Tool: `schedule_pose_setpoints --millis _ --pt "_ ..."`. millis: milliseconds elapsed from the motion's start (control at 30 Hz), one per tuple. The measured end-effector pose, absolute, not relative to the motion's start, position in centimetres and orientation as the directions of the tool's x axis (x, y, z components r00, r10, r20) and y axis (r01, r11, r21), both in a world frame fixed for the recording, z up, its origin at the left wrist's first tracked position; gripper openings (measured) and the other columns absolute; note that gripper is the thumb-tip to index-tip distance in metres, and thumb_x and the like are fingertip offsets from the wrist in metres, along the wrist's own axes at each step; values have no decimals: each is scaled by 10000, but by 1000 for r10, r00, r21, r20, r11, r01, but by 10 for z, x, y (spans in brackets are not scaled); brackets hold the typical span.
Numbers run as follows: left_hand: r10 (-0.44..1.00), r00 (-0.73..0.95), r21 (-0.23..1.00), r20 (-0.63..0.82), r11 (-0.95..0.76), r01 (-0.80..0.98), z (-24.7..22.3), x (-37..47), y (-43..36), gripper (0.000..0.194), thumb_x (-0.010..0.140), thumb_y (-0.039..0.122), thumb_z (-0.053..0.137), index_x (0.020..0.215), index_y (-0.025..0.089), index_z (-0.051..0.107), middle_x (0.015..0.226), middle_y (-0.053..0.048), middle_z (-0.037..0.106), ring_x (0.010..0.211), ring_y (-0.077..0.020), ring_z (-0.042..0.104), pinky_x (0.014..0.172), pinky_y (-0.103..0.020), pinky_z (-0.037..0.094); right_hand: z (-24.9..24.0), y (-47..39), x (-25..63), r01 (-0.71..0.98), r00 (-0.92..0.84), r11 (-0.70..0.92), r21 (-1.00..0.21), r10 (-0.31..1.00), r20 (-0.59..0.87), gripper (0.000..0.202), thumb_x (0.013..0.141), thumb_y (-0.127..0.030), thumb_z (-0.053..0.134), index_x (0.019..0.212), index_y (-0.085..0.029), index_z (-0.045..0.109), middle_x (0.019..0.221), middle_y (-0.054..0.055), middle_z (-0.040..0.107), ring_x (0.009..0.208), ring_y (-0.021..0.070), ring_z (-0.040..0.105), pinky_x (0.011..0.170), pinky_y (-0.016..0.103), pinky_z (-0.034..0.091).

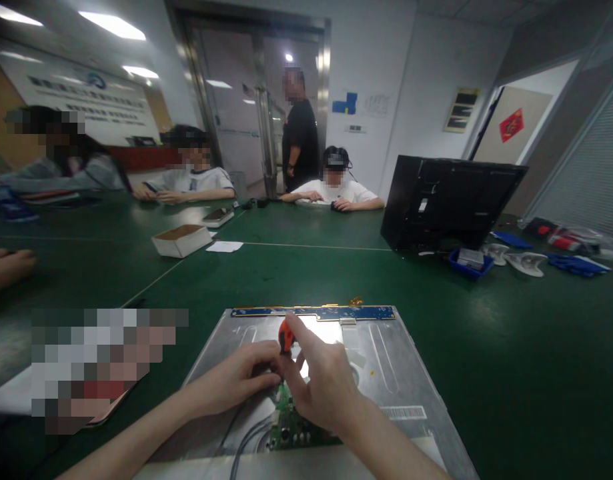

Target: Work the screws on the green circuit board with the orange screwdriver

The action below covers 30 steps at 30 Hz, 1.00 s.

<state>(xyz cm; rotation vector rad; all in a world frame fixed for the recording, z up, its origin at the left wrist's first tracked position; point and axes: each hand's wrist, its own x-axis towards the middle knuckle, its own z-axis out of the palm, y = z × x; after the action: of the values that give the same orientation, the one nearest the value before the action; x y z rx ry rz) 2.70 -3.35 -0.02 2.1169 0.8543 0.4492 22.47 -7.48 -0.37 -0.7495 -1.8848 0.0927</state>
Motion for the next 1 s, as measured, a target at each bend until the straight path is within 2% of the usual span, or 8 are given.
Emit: schedule_pose_setpoints --millis 367,633,1000 --pt "700 714 756 17 -476 449 -1 26 -34 77 840 188 569 855 186 645 883 -19 659 837 -190 575 766 -280 439 -1 -75 223 486 -201 789 -377 520 830 556 1005 -203 486 1520 -249 283 879 46 737 513 139 644 443 240 524" --pt "696 717 761 24 -478 439 -2 27 -34 69 839 173 573 850 180 641 844 -13 636 809 -186 565 740 -280 426 -6 -74 225 451 -258 799 -397 543 799 661 978 -161 467 1580 -206 197 891 81 741 545 160 664 431 246 504" --pt "700 713 771 36 -473 426 0 27 -34 66 831 169 577 832 175 642 822 -12 628 792 -180 563 732 -281 425 -3 -76 223 496 -210 784 -373 525 825 588 985 -178 474 1520 -214 233 842 40 690 505 140 611 411 230 479"
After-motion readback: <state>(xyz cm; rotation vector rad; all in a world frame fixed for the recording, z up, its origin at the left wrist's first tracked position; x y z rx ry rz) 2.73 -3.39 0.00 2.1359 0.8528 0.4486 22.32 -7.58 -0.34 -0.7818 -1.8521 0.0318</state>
